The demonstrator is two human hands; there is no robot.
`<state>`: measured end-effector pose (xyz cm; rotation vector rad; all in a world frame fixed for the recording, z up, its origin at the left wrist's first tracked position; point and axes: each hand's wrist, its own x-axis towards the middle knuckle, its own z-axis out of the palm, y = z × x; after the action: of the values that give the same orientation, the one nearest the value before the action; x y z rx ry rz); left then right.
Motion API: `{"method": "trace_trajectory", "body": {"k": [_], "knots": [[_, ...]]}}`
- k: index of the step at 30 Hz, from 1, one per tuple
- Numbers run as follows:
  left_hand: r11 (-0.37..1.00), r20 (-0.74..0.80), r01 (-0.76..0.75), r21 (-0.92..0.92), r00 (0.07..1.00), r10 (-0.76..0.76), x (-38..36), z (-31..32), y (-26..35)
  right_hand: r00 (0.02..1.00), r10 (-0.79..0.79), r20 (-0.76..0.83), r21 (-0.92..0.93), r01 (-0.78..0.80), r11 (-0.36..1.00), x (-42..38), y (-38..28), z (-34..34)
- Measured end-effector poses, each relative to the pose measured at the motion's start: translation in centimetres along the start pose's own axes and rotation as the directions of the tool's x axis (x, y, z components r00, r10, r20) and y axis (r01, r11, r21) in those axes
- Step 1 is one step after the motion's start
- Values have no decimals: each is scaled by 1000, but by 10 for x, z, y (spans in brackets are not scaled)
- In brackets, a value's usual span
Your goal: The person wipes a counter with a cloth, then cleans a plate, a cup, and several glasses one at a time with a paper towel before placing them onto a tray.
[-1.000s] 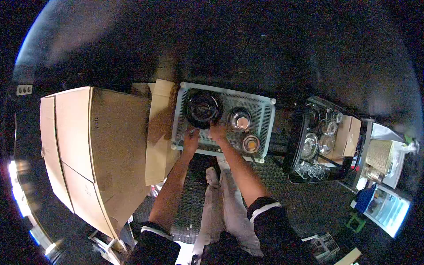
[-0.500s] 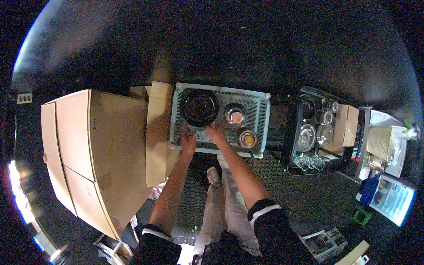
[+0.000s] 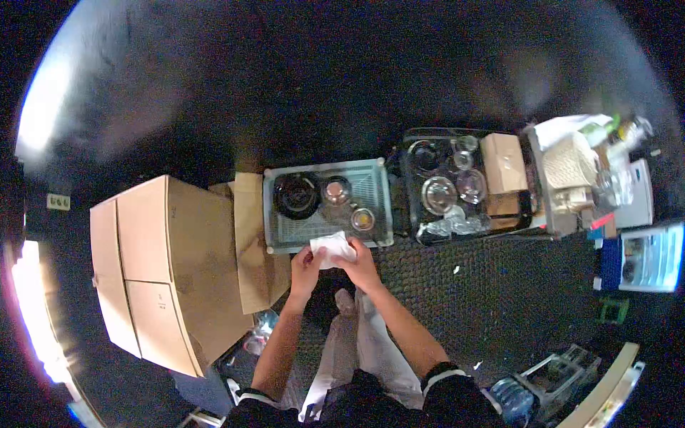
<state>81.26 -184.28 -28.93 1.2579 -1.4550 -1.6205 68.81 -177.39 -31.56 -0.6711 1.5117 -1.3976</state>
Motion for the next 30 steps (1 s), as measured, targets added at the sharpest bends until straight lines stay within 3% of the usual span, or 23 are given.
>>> {"method": "trace_trajectory", "body": {"k": [1,2,7,9,10,15,17,19,20,21,24,26,27,29,30], "knots": [[993,-5,-45,112,999,45,-6,4,10,999,-31,-42,-178,23,984,-7,-12,-8],[991,-47,-78,111,995,84,-8,10,5,994,103,24,247,-106,963,-20,-25,-19],[991,63,-129,39,990,126,-36,61,47,998,-20,-59,225,33,974,-71,-63,-72],[966,337,-214,145,929,156,-47,83,58,997,50,-56,306,-31,951,-89,-73,-90],[951,381,-273,145,902,201,-49,97,54,997,31,-76,298,-6,954,-98,-70,-100],[949,444,-263,177,881,161,-60,156,73,986,-52,-156,164,78,983,-123,-72,-165],[970,546,-219,108,828,126,-63,182,79,955,-60,-290,278,144,950,-125,-103,-177],[965,548,-230,123,827,127,-64,210,72,956,-47,-288,351,151,924,-122,-95,-206],[960,546,-247,134,826,137,-63,225,67,975,-16,-222,270,77,960,-121,-92,-227],[949,495,-309,63,836,239,-62,239,60,987,26,-158,184,3,983,-120,-88,-245],[974,338,-219,61,922,187,-64,272,59,938,-111,-327,151,168,974,-89,-79,-286],[980,268,-200,-21,943,198,-64,286,47,867,-305,-395,-140,271,952,-50,-48,-322],[981,244,-194,-27,950,194,-65,290,41,845,-348,-406,-187,295,937,-41,-63,-328],[986,223,-166,-30,960,168,-70,297,34,892,-225,-392,-379,67,923,-25,-62,-343],[988,209,-149,-49,965,156,-72,300,30,896,-213,-389,-371,59,927,-20,-55,-346]]}}
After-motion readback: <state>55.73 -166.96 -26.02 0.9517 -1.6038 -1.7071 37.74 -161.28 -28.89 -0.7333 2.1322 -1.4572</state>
